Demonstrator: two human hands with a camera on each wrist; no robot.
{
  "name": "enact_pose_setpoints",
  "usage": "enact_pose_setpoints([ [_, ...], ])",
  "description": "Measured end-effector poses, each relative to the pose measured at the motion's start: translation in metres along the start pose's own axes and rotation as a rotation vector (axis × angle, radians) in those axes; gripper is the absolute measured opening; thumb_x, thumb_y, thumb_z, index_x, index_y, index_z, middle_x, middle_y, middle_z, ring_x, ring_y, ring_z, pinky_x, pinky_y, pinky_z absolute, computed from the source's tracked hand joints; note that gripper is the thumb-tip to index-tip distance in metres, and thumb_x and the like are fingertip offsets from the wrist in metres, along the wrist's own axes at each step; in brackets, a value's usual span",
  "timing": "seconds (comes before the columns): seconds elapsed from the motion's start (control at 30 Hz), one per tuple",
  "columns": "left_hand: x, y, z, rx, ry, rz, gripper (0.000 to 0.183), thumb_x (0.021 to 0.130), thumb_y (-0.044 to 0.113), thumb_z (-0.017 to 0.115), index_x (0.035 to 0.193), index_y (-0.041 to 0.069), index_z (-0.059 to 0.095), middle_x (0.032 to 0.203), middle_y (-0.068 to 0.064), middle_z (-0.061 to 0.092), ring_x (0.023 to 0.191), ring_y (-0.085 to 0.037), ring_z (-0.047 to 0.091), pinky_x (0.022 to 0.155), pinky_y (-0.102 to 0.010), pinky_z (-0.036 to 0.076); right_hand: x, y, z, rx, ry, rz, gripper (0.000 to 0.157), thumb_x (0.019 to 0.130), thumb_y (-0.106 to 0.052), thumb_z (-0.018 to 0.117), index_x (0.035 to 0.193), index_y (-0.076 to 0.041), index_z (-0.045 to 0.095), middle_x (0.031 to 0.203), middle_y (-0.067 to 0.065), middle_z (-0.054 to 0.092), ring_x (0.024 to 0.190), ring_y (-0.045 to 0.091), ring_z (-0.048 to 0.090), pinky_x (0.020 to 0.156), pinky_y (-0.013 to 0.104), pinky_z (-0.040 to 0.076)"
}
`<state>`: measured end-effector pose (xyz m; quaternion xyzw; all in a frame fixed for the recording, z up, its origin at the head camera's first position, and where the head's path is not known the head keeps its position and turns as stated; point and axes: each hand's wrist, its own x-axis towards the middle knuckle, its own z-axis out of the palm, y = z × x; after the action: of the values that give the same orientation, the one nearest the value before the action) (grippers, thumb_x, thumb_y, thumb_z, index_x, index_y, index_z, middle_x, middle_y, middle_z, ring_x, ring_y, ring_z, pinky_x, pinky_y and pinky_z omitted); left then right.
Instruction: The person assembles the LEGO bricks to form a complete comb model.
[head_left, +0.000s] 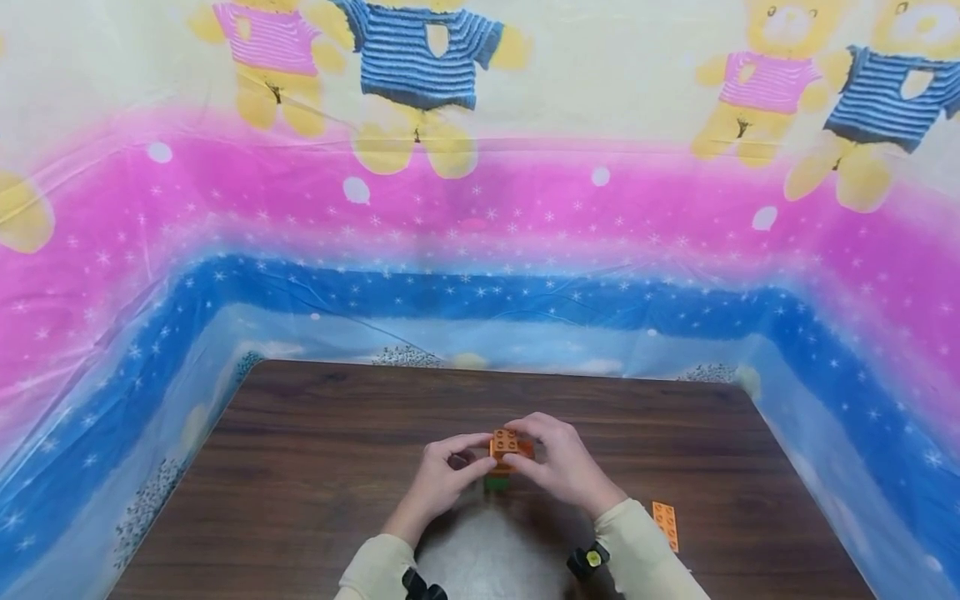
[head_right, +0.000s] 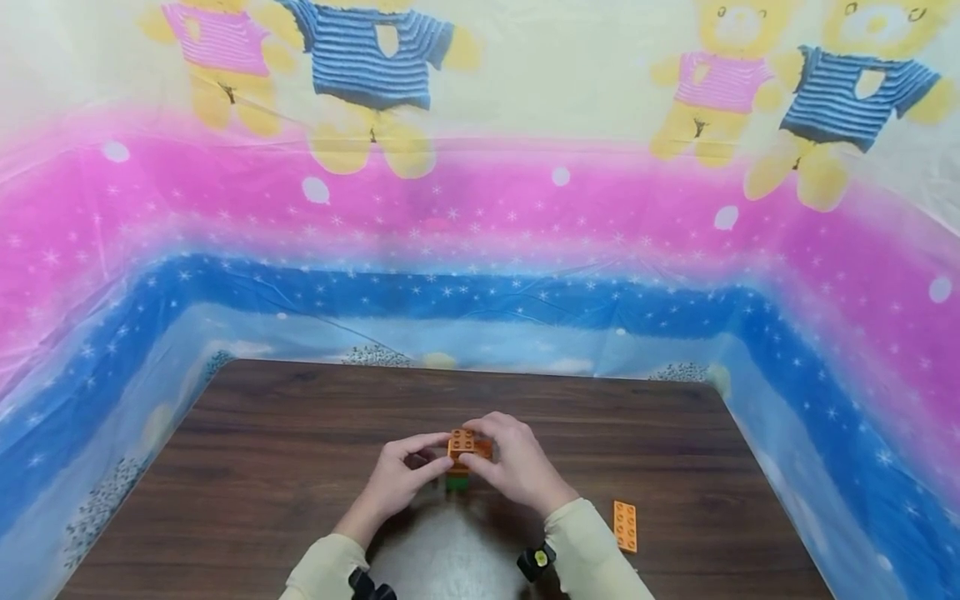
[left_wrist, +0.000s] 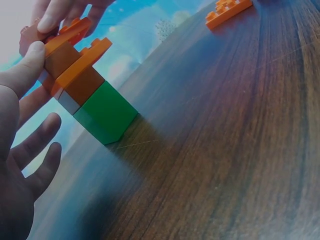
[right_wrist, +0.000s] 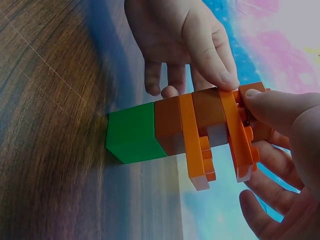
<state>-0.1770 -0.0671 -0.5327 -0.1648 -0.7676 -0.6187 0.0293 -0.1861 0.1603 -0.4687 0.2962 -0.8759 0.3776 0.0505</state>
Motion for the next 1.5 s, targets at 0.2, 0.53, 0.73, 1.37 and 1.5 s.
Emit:
enact_pose_setpoints([
  [0.2, 0.0009, -0.0005, -0.0003, 0.018, 0.005, -0.002, 0.032, 0.095, 0.023, 0.080, 0.127, 0.021, 0.077, 0.116, 0.002, 0.077, 0.092, -0.015, 0.069, 0.082, -0.032, 0.057, 0.0021, -0.0016, 0.0000, -0.019, -0.010, 0.006, 0.034, 0.094, -0.024, 0.083, 0.126, -0.018, 0.074, 0.111, -0.010, 0.069, 0.097, 0.004, 0.066, 0.081, 0.033, 0.060],
  [0.53, -0.0002, -0.0008, -0.0009, -0.009, -0.008, 0.001, 0.033, 0.095, 0.021, 0.080, 0.128, 0.019, 0.077, 0.119, -0.001, 0.077, 0.093, -0.018, 0.069, 0.079, -0.032, 0.057, 0.0034, -0.0041, -0.0020, -0.038, -0.041, 0.001, 0.034, 0.095, -0.026, 0.081, 0.126, -0.015, 0.074, 0.110, -0.008, 0.069, 0.096, 0.007, 0.066, 0.079, 0.034, 0.059],
  [0.73, 0.0000, -0.0002, -0.0007, -0.009, -0.007, 0.004, 0.033, 0.095, 0.020, 0.080, 0.128, 0.018, 0.076, 0.120, -0.002, 0.077, 0.095, -0.019, 0.070, 0.082, -0.032, 0.057, 0.0043, -0.0042, -0.0031, -0.055, -0.037, -0.023, 0.033, 0.094, -0.026, 0.082, 0.125, -0.016, 0.074, 0.109, -0.009, 0.070, 0.096, 0.007, 0.065, 0.078, 0.030, 0.056],
  [1.37, 0.0003, 0.0014, -0.0023, 0.019, -0.024, 0.000, 0.036, 0.096, 0.023, 0.080, 0.131, 0.021, 0.075, 0.122, 0.001, 0.076, 0.098, -0.019, 0.070, 0.083, -0.034, 0.057, 0.0080, -0.0073, -0.0095, -0.091, -0.074, -0.034, 0.032, 0.093, -0.024, 0.083, 0.124, -0.015, 0.075, 0.108, -0.007, 0.071, 0.095, 0.009, 0.065, 0.079, 0.030, 0.055],
  [1.5, 0.0003, 0.0024, -0.0031, 0.032, -0.028, 0.018, 0.037, 0.096, 0.024, 0.080, 0.132, 0.023, 0.074, 0.124, 0.003, 0.075, 0.100, -0.020, 0.070, 0.085, -0.034, 0.057, 0.0076, -0.0066, -0.0093, -0.088, -0.074, -0.042, 0.033, 0.094, -0.023, 0.083, 0.124, -0.014, 0.075, 0.108, -0.007, 0.071, 0.095, 0.010, 0.066, 0.079, 0.031, 0.056],
])
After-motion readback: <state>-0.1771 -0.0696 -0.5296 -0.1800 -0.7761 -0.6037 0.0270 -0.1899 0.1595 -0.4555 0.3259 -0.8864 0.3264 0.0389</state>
